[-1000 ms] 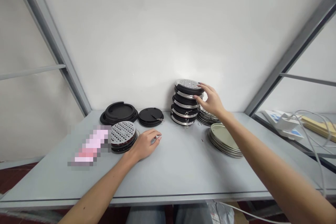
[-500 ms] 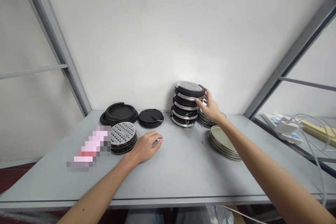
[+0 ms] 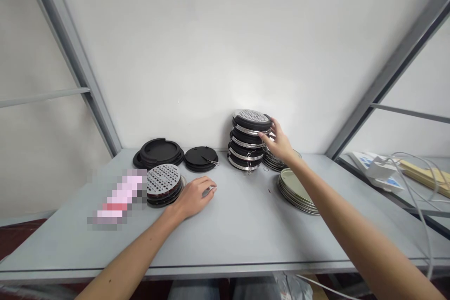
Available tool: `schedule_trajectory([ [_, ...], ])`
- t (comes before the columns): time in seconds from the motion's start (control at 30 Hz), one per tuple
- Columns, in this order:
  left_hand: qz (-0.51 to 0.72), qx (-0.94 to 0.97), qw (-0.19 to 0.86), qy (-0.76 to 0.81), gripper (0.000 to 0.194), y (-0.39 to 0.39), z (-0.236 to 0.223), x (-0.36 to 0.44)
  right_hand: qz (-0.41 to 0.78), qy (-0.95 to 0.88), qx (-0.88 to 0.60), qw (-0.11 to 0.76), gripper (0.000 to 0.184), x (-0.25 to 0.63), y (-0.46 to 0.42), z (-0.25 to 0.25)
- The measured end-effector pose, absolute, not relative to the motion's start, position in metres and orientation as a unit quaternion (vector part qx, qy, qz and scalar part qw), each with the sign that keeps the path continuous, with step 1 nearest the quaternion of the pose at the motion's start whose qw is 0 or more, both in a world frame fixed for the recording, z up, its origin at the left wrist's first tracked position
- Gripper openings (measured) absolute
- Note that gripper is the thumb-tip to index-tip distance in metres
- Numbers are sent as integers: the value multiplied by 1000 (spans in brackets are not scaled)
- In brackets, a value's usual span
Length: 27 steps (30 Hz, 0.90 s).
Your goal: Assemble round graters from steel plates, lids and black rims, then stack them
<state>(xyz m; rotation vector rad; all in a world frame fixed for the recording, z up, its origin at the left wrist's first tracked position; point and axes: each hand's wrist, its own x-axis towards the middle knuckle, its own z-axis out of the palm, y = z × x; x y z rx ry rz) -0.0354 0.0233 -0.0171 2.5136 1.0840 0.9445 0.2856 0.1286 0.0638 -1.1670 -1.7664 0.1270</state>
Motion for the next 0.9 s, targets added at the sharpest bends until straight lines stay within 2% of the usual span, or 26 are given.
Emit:
schedule_trajectory([
  [0.2, 316, 860, 124, 381, 19, 22, -16, -36, 72, -689, -515, 505, 92, 284, 124, 62],
  [0.33, 307, 866, 119, 375, 19, 23, -15, -37, 73, -678, -522, 512, 90, 287, 120, 59],
  [0.4, 304, 868, 118, 374, 19, 23, -16, -36, 28, -664, -527, 530, 81, 282, 111, 57],
  [0.5, 299, 869, 118, 376, 19, 25, -19, -36, -100, -610, -516, 593, 52, 264, 87, 49],
  [0.57, 301, 867, 117, 379, 19, 26, -21, -36, -119, -618, -490, 603, 41, 245, 71, 37],
  [0.63, 308, 862, 119, 384, 20, 27, -23, -37, -82, -688, -453, 561, 32, 226, 60, 22],
  [0.77, 326, 853, 131, 387, 22, 28, -25, -39, 47, -839, -383, 383, 26, 197, 60, -10],
  [0.9, 326, 849, 128, 396, 24, 29, -27, -39, 86, -853, -392, 333, 32, 188, 68, -34],
])
